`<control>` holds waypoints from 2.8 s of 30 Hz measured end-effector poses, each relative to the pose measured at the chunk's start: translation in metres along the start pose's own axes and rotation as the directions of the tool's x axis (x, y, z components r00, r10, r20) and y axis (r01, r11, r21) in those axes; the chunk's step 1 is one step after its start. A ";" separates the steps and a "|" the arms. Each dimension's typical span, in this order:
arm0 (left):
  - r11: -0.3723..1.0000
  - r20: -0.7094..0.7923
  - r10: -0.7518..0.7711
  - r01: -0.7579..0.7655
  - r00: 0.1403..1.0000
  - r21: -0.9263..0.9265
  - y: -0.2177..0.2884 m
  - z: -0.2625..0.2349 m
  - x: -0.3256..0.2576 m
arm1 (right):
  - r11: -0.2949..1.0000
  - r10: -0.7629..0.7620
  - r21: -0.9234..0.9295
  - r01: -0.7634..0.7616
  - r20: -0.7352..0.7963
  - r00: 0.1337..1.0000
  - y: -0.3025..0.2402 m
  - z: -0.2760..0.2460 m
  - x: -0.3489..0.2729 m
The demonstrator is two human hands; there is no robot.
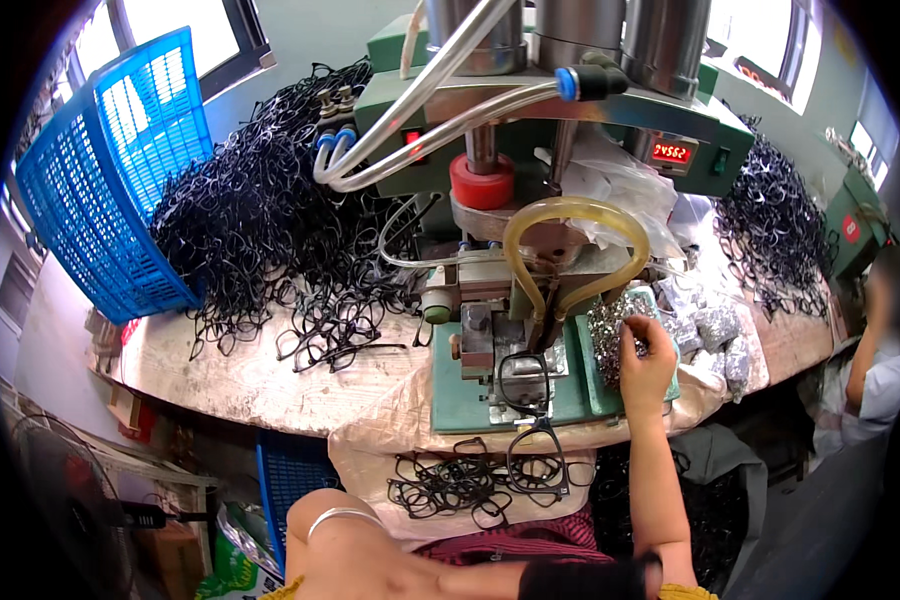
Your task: The person repeatedly picks up black eyeglass frames from a pile, places them into a green machine, and presses a lever to process them. The person then removes the processed frames and places them on the table. The task continues in a repetitive loop throughout the clip.
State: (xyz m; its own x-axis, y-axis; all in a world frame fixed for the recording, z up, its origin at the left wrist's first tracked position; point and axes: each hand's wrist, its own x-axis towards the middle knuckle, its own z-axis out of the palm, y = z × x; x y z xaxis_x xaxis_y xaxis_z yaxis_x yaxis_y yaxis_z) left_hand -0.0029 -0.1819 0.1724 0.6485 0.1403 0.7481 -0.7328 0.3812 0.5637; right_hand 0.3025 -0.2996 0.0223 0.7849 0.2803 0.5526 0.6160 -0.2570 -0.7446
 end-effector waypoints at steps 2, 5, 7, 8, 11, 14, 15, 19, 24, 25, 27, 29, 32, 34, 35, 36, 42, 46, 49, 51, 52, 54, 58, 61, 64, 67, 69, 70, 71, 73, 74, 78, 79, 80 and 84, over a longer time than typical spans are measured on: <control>0.990 -0.003 0.132 -0.132 0.991 -0.053 0.019 0.003 -0.002 | 0.973 0.134 0.188 -0.138 0.033 0.990 -0.004 -0.001 0.000; 0.919 -0.124 0.390 -0.377 0.913 0.113 0.044 -0.016 0.005 | 0.881 0.227 0.416 -0.225 0.045 0.973 0.012 0.002 0.001; 0.712 -0.297 0.592 -0.314 0.749 0.628 0.053 -0.049 0.011 | 0.859 0.269 0.416 -0.297 0.127 0.955 0.003 -0.003 0.003; 0.390 -0.247 0.581 0.001 0.776 0.921 0.058 -0.083 0.006 | 0.864 0.248 0.409 -0.292 0.159 0.956 -0.002 -0.001 0.003; -0.552 -0.346 0.116 0.350 0.931 0.757 0.011 -0.149 -0.018 | 0.885 0.194 0.392 -0.252 0.182 0.964 -0.009 0.003 0.006; -0.816 -0.476 -0.028 0.254 0.879 0.519 -0.035 -0.228 -0.117 | 0.931 0.168 0.298 -0.209 0.155 0.973 -0.011 0.011 0.001; -0.768 -0.400 0.062 0.299 0.914 0.566 -0.041 -0.237 -0.131 | 0.962 0.133 0.223 -0.157 0.117 0.984 -0.013 0.004 -0.002; -0.685 -0.356 0.163 0.365 0.920 0.630 -0.039 -0.214 -0.119 | 0.971 0.203 0.120 -0.206 0.039 0.978 0.003 -0.042 -0.026; 0.119 -0.715 0.263 0.714 0.648 0.690 -0.015 -0.214 -0.085 | 0.950 0.058 0.286 -0.123 0.227 0.972 -0.053 -0.044 -0.021; 0.235 -0.734 0.279 0.697 0.619 0.678 -0.010 -0.219 -0.076 | 0.946 -0.018 0.317 -0.071 0.270 0.963 -0.070 -0.037 -0.013; 0.362 -0.779 0.293 0.690 0.555 0.627 -0.004 -0.225 -0.051 | 0.919 -0.077 0.393 -0.044 0.286 0.955 -0.085 -0.011 -0.001; 0.275 -0.784 0.335 0.741 0.523 0.612 -0.005 -0.252 -0.064 | 0.823 0.031 0.521 -0.225 0.354 0.935 -0.094 0.011 0.000; 0.411 -0.834 0.180 0.730 0.522 0.546 -0.015 -0.262 -0.091 | 0.765 0.097 0.579 -0.284 0.333 0.938 -0.097 0.019 -0.011; 0.166 -0.796 0.165 0.779 0.582 0.605 -0.011 -0.259 -0.083 | 0.691 0.139 0.646 -0.323 0.320 0.937 -0.102 0.020 -0.012; 0.121 -0.648 0.281 0.644 0.708 0.756 -0.016 -0.256 -0.080 | 0.691 0.145 0.637 -0.341 0.340 0.929 -0.101 0.018 -0.014; -0.057 -0.494 0.386 0.555 0.779 0.830 -0.013 -0.253 -0.069 | 0.679 0.139 0.637 -0.364 0.375 0.916 -0.103 0.019 -0.014; 0.754 -0.758 0.414 0.277 0.503 0.595 0.002 -0.150 -0.003 | 0.472 0.162 0.741 -0.478 0.460 0.873 -0.125 0.015 -0.014; 0.845 -0.716 -0.336 0.532 0.612 0.058 -0.035 -0.036 -0.007 | 0.686 0.074 0.635 -0.355 0.425 0.902 -0.139 -0.004 -0.018; 0.519 -0.340 -0.850 0.747 0.402 -0.416 -0.063 -0.017 0.007 | 0.944 -0.157 0.328 0.033 0.357 0.921 -0.101 -0.016 0.000; 0.457 -0.255 -0.890 0.747 0.379 -0.484 -0.085 -0.024 0.013 | 0.967 -0.203 -0.089 0.237 0.282 0.938 -0.053 -0.016 0.005; 0.456 -0.262 -0.890 0.733 0.374 -0.504 -0.093 -0.029 0.013 | 0.922 -0.133 -0.331 0.204 0.225 0.965 -0.030 -0.018 0.000; 0.463 -0.293 -0.886 0.707 0.359 -0.534 -0.102 -0.028 0.016 | 0.917 -0.097 -0.363 0.165 0.199 0.975 0.005 -0.027 -0.008; 0.489 -0.337 -0.872 0.677 0.355 -0.550 -0.104 -0.027 0.018 | 0.936 -0.205 -0.256 0.242 0.166 0.965 0.011 -0.023 -0.007; 0.474 -0.318 -0.879 0.713 0.354 -0.517 -0.106 -0.033 0.011 | 0.868 -0.360 -0.209 0.450 0.358 0.862 -0.002 -0.008 0.000; 0.417 -0.165 -0.898 0.669 0.408 -0.616 -0.104 -0.042 -0.027 | 0.811 -0.385 -0.296 0.505 0.380 0.841 0.003 -0.001 0.015; 0.636 -0.455 -0.735 0.744 0.503 -0.205 -0.077 -0.032 -0.071 | 0.969 -0.232 -0.059 0.240 0.119 0.965 0.015 -0.015 0.004; 0.626 -0.766 -0.342 0.740 0.544 0.246 -0.045 -0.030 -0.091 | 0.857 0.311 0.408 -0.314 0.077 0.947 0.016 -0.029 -0.014; 0.559 -0.838 -0.095 0.725 0.538 0.402 -0.031 -0.034 -0.094 | 0.759 0.383 0.572 -0.313 -0.003 0.924 0.024 -0.036 -0.020; 0.503 -0.842 0.098 0.704 0.530 0.501 -0.015 -0.041 -0.090 | 0.737 0.409 0.597 -0.317 -0.021 0.912 0.028 -0.033 -0.024; 0.177 -0.679 0.380 0.671 0.628 0.720 0.011 -0.066 -0.068 | 0.752 0.406 0.572 -0.328 -0.010 0.914 0.026 -0.023 -0.019; -0.087 -0.528 0.420 0.612 0.738 0.786 0.018 -0.081 -0.054 | 0.785 0.390 0.516 -0.343 0.018 0.921 0.017 -0.016 -0.013; -0.627 -0.433 0.061 0.372 0.899 0.685 0.013 -0.136 -0.033 | 0.813 0.232 0.530 -0.243 0.088 0.969 0.000 0.007 0.002; -0.666 -0.441 -0.040 0.305 0.897 0.681 0.011 -0.150 -0.044 | 0.810 0.234 0.532 -0.246 0.090 0.968 -0.008 0.007 0.004; -0.702 -0.456 -0.143 0.235 0.879 0.672 0.010 -0.165 -0.059 | 0.805 0.242 0.534 -0.258 0.101 0.965 -0.012 0.005 0.003; -0.583 -0.580 -0.135 0.409 0.804 0.702 0.006 -0.223 -0.113 | 0.918 0.274 0.287 -0.275 0.043 0.961 0.003 -0.026 -0.015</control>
State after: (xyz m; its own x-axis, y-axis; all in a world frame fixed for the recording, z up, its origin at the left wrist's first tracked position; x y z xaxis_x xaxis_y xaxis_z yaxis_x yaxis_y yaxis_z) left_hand -0.0346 0.0082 0.0127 0.7393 0.5912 0.3223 0.5478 -0.8064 0.2227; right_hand 0.2937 -0.3290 0.0218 0.9200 0.2390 0.3107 0.3305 -0.0470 -0.9426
